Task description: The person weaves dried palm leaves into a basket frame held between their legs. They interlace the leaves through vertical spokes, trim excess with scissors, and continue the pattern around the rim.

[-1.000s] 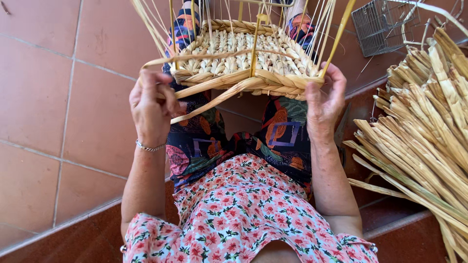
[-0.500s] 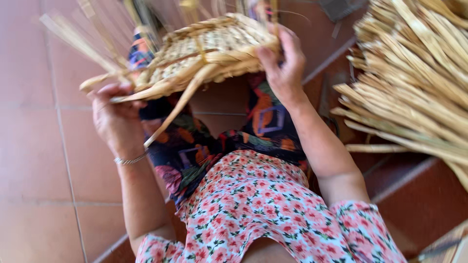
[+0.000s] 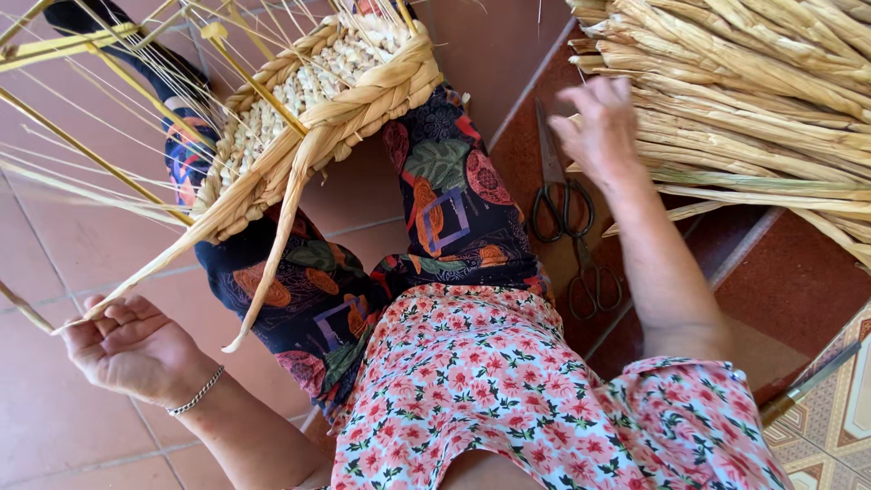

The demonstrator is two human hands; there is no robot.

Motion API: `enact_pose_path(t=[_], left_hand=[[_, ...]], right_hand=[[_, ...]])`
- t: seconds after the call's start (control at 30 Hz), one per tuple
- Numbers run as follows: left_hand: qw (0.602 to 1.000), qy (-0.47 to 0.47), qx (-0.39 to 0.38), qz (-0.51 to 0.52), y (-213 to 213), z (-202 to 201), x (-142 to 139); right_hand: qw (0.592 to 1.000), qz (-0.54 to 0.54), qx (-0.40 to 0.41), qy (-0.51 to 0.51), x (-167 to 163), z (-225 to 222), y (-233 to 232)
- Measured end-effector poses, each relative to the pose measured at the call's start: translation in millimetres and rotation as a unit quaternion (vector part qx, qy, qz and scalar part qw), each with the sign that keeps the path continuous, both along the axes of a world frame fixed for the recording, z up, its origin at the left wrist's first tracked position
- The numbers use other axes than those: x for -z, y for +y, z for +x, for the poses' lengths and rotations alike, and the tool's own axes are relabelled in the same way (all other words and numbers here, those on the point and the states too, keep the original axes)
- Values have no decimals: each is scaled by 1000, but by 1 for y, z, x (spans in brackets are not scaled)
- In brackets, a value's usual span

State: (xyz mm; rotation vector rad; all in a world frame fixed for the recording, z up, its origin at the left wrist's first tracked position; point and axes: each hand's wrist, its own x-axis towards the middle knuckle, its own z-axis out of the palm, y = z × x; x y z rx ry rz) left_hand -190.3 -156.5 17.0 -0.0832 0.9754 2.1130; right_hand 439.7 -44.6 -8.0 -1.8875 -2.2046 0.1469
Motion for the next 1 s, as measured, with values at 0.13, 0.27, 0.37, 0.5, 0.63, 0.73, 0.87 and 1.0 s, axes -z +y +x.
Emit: enact_pose_path(t=[0.13,0.27,0.37,0.5,0.63,0.73,0.87,1.0], left_hand=[[991,29,104,-78,-4,29,-25],[881,338,244,-223,-11,68,-52],[794,528,188,-235,-21,99,-73],[780,612,87,-97,-20,168,-91],[669,594,445,-31,19,227,-87],[671,642,368,56,51,257,-66],[793,492,350,79,59,256,-53],[859,377,342,57,57,239,-52]], right_hand=[[987,-92,53,-125,5,32,-28],[995,14,14,-94,8,27,-26],[998,-17,13,53,-4,10,-19],[891,-133,14,434,-35,-49,-14],[765,-189,-113,605,-73,-121,-16],[724,-231,-223,611,-90,-162,-14],[812,-187,-209,512,-90,-202,-5],[792,-287,-212,496,-82,-213,11]])
